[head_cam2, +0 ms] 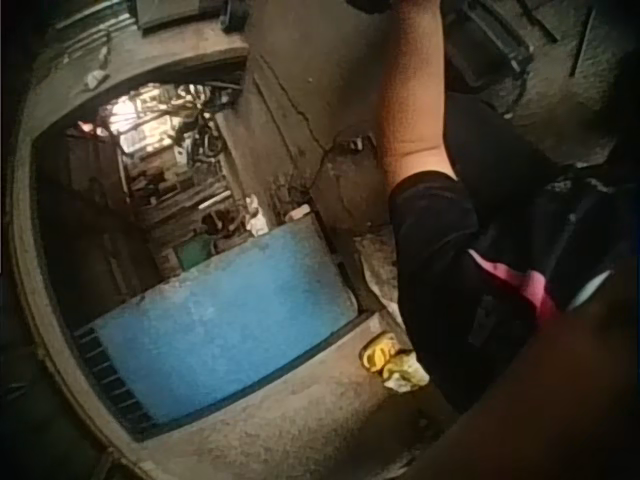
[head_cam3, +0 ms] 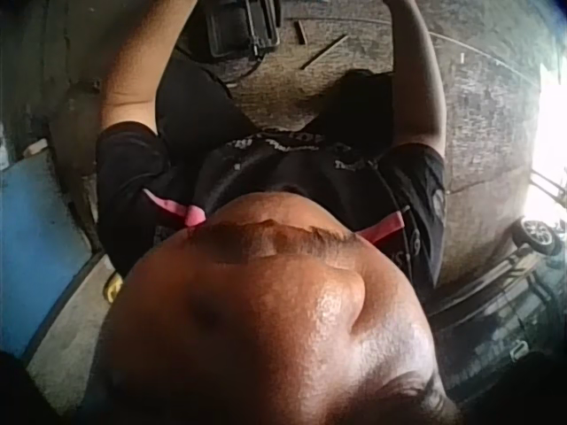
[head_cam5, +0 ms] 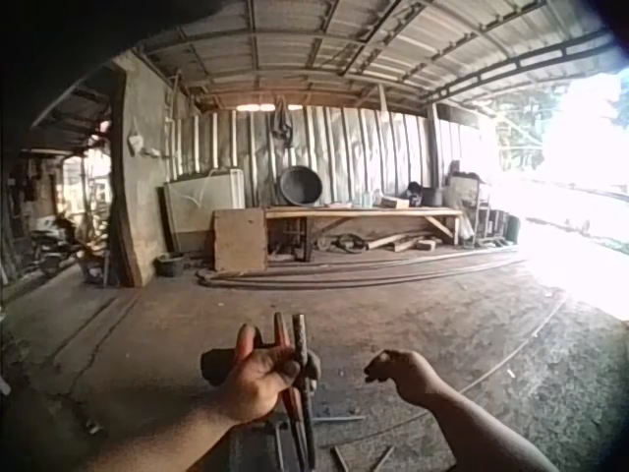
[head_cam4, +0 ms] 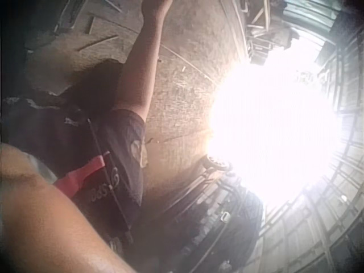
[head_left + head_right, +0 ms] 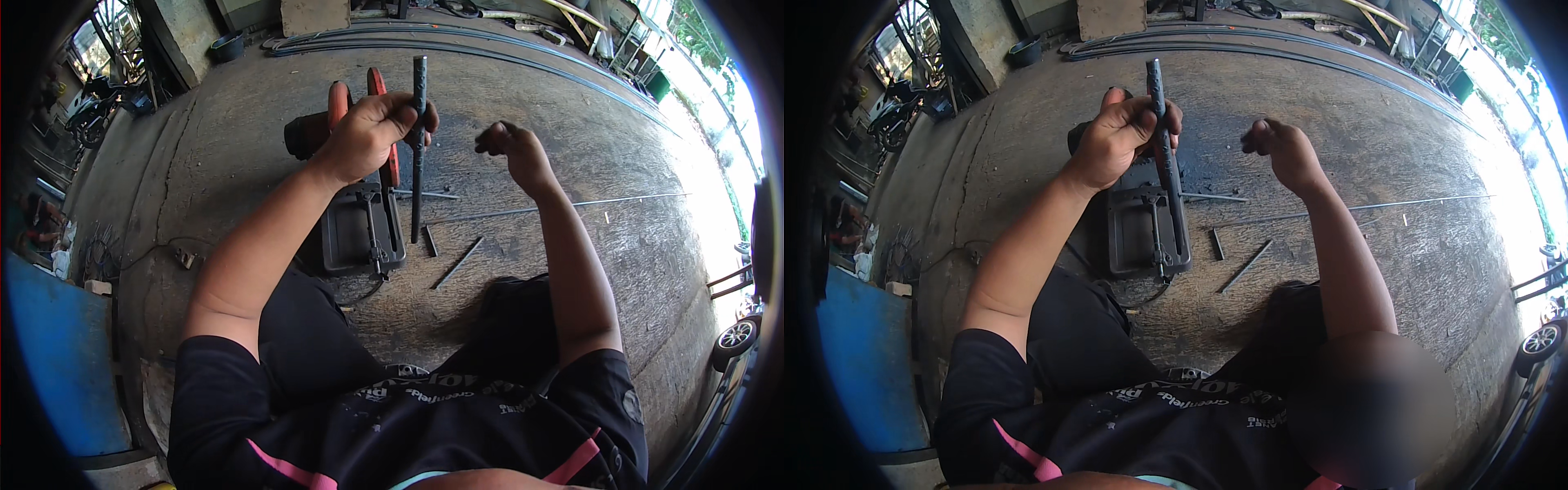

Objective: Cutting metal rods using a portable cutoff saw.

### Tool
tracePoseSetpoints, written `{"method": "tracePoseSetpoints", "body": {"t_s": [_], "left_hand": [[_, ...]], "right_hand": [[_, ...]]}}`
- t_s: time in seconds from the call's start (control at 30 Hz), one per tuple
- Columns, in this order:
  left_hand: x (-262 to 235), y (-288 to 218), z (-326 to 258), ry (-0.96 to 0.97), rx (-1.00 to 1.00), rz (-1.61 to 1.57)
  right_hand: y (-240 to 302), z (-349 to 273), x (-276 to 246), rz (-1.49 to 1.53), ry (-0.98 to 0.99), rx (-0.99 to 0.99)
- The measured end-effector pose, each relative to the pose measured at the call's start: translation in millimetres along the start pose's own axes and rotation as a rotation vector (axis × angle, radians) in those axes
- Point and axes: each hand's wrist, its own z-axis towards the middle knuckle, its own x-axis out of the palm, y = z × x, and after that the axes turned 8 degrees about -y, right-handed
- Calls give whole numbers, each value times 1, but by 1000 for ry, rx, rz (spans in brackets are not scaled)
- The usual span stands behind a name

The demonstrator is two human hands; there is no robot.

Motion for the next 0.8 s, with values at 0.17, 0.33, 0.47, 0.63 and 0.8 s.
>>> {"method": "tracePoseSetpoints", "body": {"t_s": [0.17, 0.33, 0.47, 0.63, 0.8], "left_hand": [[-1, -1, -2, -28, 17, 36], [4, 1, 1, -100, 66, 112], [18, 10, 6, -294, 123, 162], [36, 29, 26, -432, 54, -82], [58, 53, 33, -368, 215, -687]], "right_hand": [[19, -12, 28, 340, 76, -136], [53, -29, 59, 255, 174, -132], [77, -35, 63, 432, 100, 3], [83, -26, 37, -211, -351, -3], [89, -29, 10, -442, -494, -211]]}}
